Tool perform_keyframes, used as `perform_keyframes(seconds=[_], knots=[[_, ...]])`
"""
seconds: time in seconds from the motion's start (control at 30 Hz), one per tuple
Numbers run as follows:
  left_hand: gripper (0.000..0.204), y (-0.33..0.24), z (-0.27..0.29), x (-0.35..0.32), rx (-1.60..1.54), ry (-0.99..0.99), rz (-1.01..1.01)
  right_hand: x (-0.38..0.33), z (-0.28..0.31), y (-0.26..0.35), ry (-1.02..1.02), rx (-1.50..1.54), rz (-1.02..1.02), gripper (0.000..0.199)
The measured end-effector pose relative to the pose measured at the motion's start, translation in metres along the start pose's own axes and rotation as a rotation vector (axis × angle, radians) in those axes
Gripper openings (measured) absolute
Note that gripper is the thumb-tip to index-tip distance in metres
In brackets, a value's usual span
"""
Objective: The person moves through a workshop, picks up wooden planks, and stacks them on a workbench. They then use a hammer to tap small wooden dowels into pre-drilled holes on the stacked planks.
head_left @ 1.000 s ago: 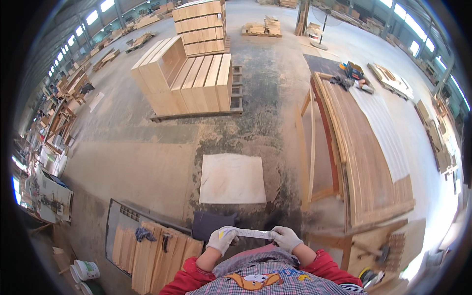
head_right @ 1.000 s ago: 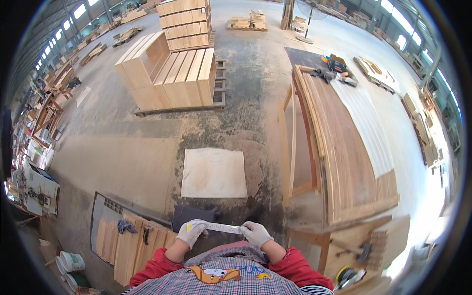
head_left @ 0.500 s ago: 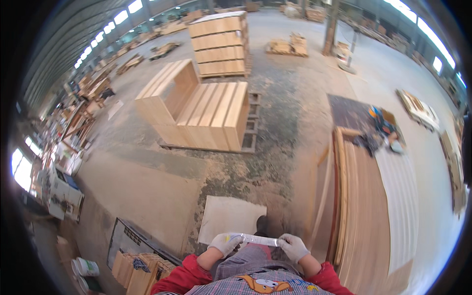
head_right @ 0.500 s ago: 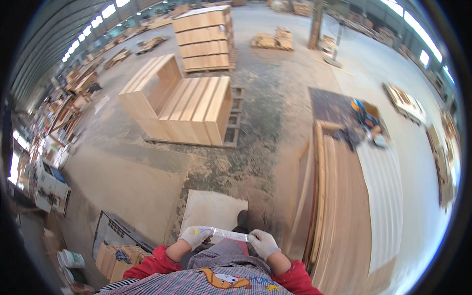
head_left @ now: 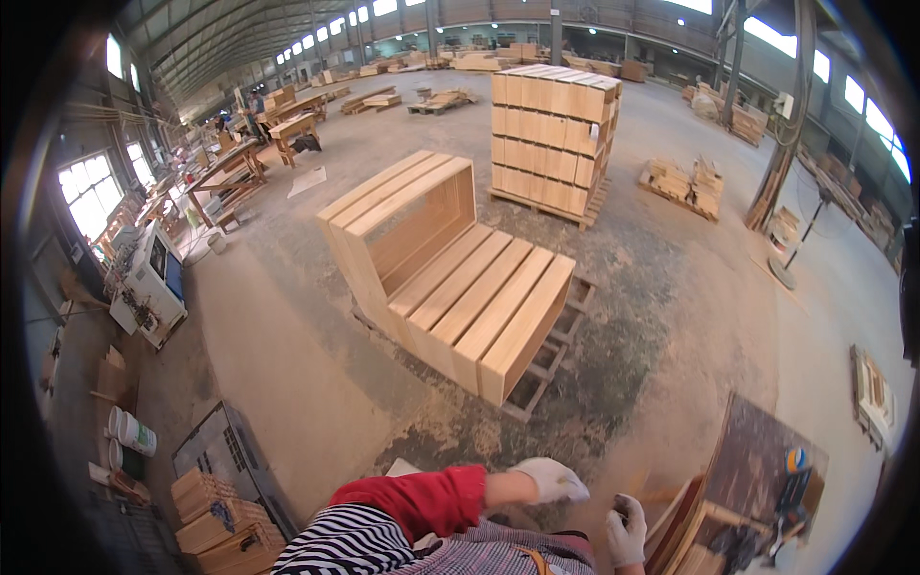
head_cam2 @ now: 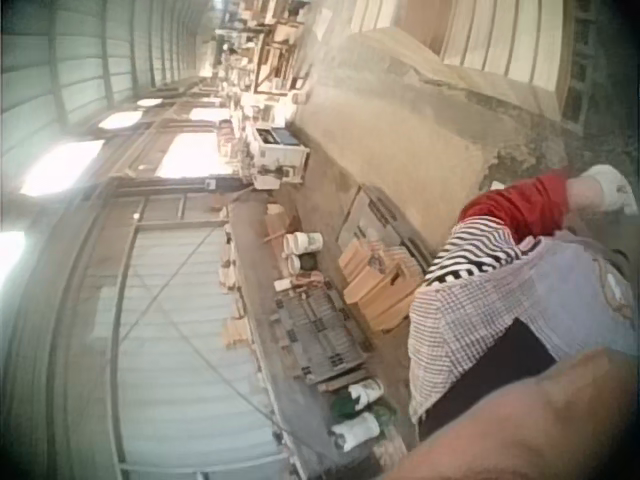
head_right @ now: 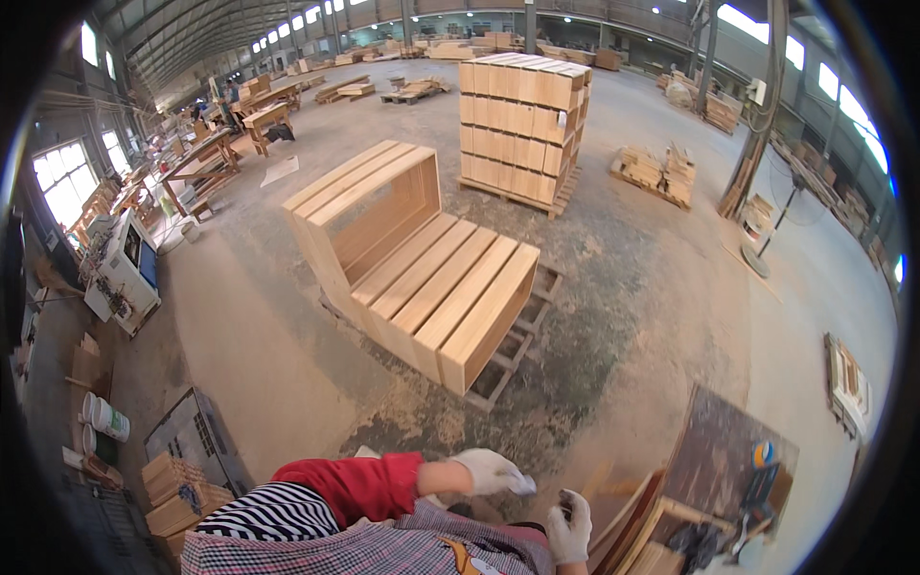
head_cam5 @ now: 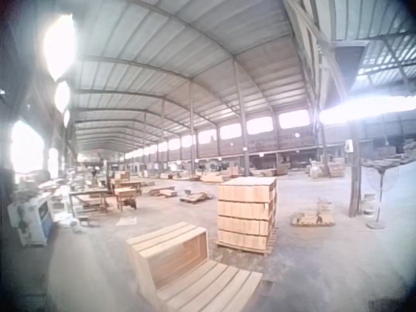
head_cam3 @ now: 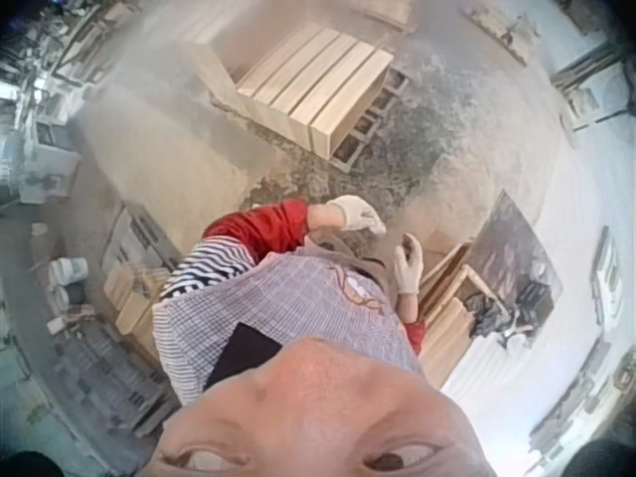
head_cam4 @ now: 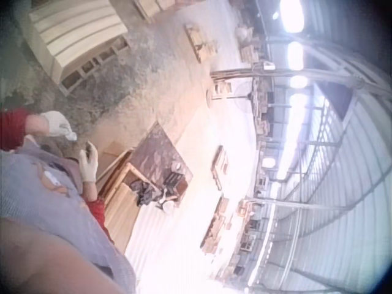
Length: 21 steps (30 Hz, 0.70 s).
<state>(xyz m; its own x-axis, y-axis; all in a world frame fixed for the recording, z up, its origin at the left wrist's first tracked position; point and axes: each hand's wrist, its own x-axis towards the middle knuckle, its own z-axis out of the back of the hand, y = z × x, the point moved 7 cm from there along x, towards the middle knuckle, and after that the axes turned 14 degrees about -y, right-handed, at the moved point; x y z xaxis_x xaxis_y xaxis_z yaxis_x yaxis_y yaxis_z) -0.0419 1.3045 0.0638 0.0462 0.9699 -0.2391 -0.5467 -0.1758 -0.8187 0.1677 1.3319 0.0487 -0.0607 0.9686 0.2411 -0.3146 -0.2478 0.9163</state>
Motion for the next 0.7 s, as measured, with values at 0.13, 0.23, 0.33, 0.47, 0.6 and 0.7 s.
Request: perform_keyframes(seconds=[0.13, 0.23, 0.33, 0.47, 0.6, 0.7], knots=[[0.033, -0.029, -0.014, 0.140, 0.026, 0.053, -0.170, 0.115, -0.024, -0.008, 0.184, -0.043, 0.138, 0.048], [0.035, -0.042, -0.011, 0.236, -0.087, 0.084, -0.170, 0.205, -0.041, -0.024, 0.421, -0.101, -0.025, 0.053], [0.036, -0.041, 0.022, 0.312, -0.309, 0.103, 0.013, 0.304, -0.058, -0.060, 0.565, -0.095, -0.197, 0.038], [0.034, -0.009, 0.073, 0.392, -0.399, -0.124, 0.110, 0.423, -0.097, -0.063, 0.692, -0.206, -0.048, 0.020], [0.032, 0.015, 0.118, 0.457, -0.670, -0.258, 0.290, 0.525, -0.152, -0.062, 0.860, -0.186, 0.092, 0.022], [0.033, 0.049, 0.130, 0.519, -0.947, -0.289, 0.410, 0.601, -0.195, -0.087, 0.922, -0.172, 0.168, 0.024]])
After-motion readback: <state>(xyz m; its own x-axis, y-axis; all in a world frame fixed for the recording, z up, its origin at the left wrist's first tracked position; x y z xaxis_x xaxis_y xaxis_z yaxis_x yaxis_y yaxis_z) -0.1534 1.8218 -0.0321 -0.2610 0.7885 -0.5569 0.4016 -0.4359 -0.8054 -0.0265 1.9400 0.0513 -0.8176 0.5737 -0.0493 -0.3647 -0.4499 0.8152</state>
